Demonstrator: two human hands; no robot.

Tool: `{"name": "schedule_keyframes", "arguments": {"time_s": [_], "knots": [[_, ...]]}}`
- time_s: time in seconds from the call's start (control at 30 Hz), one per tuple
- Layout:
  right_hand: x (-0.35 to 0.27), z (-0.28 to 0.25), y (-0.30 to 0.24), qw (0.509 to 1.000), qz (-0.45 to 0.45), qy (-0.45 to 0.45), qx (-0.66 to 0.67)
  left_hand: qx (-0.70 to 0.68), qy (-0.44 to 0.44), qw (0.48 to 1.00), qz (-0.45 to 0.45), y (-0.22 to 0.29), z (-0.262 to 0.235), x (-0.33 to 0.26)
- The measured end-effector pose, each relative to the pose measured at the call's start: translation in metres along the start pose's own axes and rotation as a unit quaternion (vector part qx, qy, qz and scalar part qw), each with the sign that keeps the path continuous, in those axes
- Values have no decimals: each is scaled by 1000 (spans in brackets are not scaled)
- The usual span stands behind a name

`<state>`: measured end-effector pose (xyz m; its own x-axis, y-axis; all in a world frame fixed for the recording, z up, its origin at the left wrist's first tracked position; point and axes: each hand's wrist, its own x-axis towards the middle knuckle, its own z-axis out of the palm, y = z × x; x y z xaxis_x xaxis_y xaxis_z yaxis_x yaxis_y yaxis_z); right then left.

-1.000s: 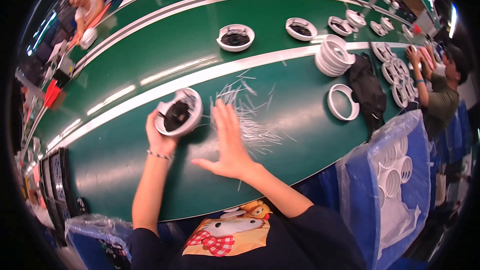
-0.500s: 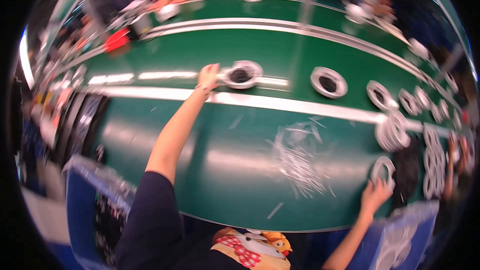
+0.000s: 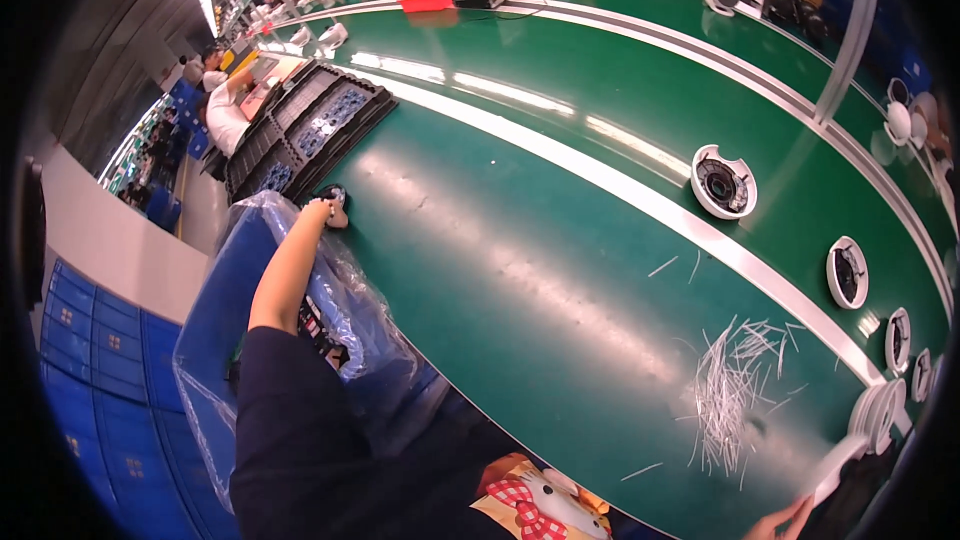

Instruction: Assembling electronic PCB components into plastic housings on a factory production line.

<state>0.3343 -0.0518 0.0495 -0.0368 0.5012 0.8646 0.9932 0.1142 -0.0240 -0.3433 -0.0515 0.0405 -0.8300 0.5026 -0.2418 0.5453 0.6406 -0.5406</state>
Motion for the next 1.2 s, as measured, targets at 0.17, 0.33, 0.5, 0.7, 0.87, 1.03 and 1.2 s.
{"name": "schedule_keyframes", "arguments": {"time_s": [0.17, 0.33, 0.5, 0.7, 0.87, 1.03, 1.2], "knots": [[-1, 9, -57, 954, -87, -63, 280, -94, -132, 981, 103, 28, -7, -22], [-21, 25, -167, 791, -157, -245, 539, -97, 108, 941, 307, 100, -17, -117], [-46, 43, -174, 737, -198, -421, 491, -199, 57, 874, 440, 133, -67, -152], [-13, 36, -186, 798, -101, -525, 279, -259, 98, 874, 400, 174, -49, -142], [-21, 56, -171, 768, -83, -550, 317, -456, -73, 807, 368, 197, -48, -145], [-6, 52, -151, 751, -72, -565, 335, -592, -150, 701, 368, 207, -58, -160], [-10, 60, -173, 791, -3, -572, 217, -598, -102, 666, 434, 232, -73, -168]]}}
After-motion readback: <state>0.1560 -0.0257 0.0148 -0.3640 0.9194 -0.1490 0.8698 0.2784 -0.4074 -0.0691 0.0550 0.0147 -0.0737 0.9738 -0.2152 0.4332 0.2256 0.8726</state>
